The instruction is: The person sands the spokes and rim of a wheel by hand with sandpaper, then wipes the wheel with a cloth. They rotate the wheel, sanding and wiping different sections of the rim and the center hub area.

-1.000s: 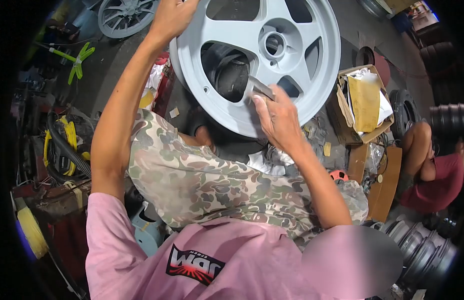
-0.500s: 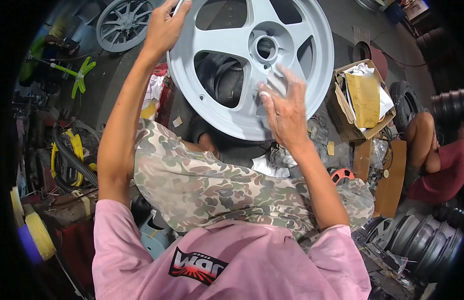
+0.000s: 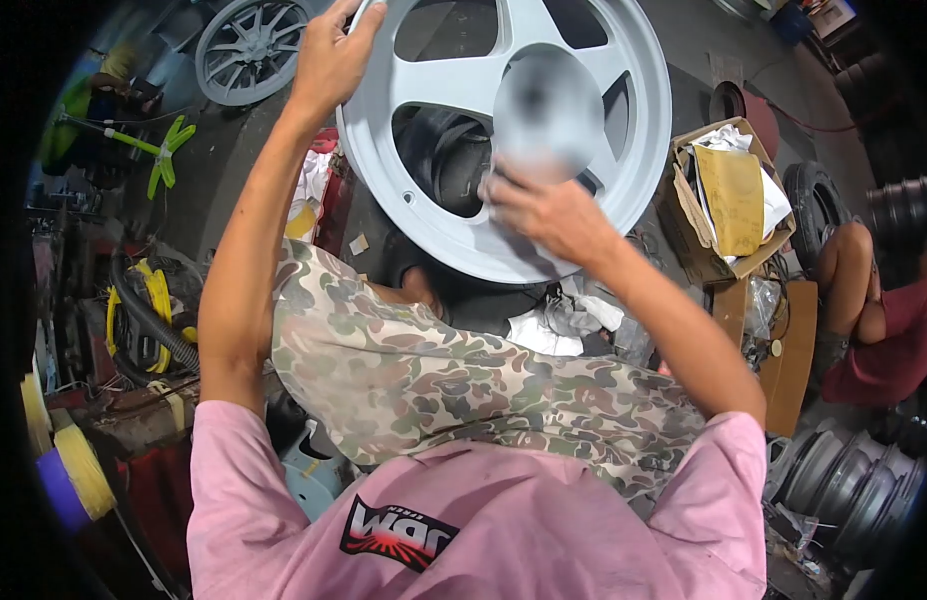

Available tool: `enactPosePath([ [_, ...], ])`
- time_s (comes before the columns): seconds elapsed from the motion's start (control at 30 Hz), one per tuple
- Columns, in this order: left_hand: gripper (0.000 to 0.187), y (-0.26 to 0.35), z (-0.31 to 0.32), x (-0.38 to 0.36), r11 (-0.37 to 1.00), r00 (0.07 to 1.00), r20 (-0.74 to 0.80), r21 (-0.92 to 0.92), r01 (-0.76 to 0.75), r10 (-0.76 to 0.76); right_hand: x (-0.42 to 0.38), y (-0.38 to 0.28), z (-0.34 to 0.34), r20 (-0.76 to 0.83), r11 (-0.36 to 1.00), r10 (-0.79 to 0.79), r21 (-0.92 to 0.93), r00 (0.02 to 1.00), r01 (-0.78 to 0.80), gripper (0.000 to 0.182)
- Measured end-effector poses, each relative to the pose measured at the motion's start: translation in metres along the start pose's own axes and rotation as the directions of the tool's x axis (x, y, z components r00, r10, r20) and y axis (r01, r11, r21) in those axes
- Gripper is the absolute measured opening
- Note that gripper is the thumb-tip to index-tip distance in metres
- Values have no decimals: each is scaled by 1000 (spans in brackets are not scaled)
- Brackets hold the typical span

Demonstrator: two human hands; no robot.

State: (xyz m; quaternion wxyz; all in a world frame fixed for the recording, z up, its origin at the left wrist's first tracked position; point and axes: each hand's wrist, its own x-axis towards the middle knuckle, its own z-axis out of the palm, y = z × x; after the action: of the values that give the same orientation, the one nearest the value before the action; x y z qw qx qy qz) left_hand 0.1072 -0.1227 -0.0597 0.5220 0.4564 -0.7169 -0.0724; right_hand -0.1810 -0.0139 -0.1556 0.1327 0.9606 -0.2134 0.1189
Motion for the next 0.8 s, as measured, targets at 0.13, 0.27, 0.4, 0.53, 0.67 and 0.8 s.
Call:
enactPosePath([
  [0.13,32,9,-4,3,1000,999,20,-10,27,-27,23,15,-11,19,987,90,-138,996,-86,26],
  [0.27,31,7,-4,2,999,999,20,-31,-29,29,10,-39,-14,74,982,177,56,982,-181,23],
  [0.4,31,9,6,3,1000,999,24,-19,-25,26,11,14,-10,-17,989,117,-93,993,-118,22],
  [0.53,30,7,-2,2,999,999,26,-22,-41,41,17,-20,-2,-48,973,222,68,974,-219,19],
  [0.67,30,5,2,0,996,997,17,-41,-78,79,-21,-37,-23,-12,888,341,333,940,-318,15],
  [0.8,30,10,3,3,999,1000,20,-52,-2,3,-37,-6,-36,-40,613,740,449,671,-650,32],
])
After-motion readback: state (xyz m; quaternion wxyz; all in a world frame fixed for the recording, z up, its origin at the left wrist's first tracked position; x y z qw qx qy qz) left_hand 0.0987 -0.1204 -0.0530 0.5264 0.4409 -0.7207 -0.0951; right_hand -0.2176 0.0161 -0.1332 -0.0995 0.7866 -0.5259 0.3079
